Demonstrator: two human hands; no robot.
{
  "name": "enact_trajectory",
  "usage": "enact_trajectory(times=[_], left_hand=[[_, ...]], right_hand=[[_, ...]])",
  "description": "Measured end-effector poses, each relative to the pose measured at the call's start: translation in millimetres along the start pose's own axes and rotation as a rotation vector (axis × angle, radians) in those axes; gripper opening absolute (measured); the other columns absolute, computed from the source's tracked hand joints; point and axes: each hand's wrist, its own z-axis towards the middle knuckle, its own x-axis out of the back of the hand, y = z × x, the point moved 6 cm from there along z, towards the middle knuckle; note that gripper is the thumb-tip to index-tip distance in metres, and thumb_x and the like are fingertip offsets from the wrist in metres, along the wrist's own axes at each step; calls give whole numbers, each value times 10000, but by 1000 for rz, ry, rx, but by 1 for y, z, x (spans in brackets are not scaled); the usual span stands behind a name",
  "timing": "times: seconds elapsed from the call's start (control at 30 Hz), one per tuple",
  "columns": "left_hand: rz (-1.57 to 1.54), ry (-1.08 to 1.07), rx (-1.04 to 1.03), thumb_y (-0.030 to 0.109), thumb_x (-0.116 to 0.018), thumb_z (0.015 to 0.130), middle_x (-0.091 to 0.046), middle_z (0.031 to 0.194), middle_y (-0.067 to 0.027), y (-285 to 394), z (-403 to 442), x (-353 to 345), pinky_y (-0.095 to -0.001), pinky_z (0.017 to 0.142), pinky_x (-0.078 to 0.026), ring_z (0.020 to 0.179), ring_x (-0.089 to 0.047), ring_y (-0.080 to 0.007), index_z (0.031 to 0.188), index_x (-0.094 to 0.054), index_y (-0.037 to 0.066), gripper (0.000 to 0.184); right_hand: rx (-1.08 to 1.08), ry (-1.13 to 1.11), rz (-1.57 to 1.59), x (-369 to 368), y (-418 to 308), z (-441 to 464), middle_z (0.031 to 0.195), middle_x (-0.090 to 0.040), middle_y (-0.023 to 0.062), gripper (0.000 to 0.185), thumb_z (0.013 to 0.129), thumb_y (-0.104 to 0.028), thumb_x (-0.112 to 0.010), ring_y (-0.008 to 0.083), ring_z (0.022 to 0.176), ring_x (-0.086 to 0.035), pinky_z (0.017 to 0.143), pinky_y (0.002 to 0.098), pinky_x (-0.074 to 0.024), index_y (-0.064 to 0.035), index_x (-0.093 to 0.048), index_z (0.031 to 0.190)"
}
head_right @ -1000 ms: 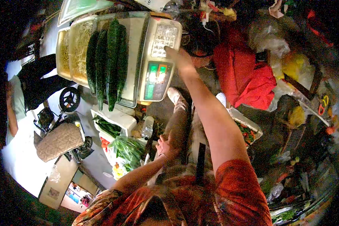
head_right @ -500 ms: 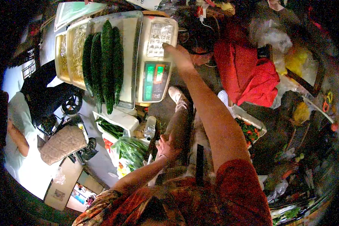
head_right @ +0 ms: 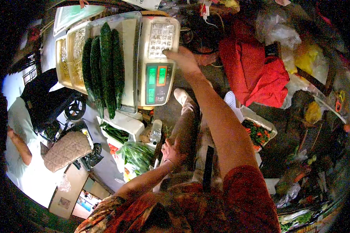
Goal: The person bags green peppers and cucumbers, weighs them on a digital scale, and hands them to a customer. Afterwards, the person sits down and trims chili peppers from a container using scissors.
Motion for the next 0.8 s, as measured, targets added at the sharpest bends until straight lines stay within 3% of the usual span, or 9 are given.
enact_trajectory(times=[0.43,0.5,0.73,0.8], left_hand=[[22,15,-1,490,-753,659,-340,1342,-268,2,1,-3,-490,937,-371,1141,-437,-403,1502,-121,275,1075],[33,20,1,498,-749,658,-342,1338,-267,1,2,-6,-490,936,-370,1141,-437,-403,1501,-123,275,1074],[13,51,-7,516,-742,654,-354,1316,-260,3,2,-4,-490,934,-369,1134,-437,-401,1496,-146,267,1061],[12,52,-9,514,-743,654,-354,1314,-259,3,2,-4,-490,934,-368,1134,-436,-401,1495,-151,266,1058]], right_hand=[[-28,61,-84,-2,5,6,1034,-665,134,468,787,-321,-710,234,964,-602,895,349,-423,9,-619,1106],[-79,68,-63,-2,4,5,1046,-658,63,410,832,-224,-706,164,964,-589,886,299,-418,5,-587,1150],[-90,64,8,-4,6,11,1067,-650,69,417,839,-229,-700,178,980,-589,895,299,-415,3,-577,1163],[-13,60,2,-6,2,11,903,-670,94,374,821,-317,-674,198,830,-603,808,326,-443,7,-649,1007]])
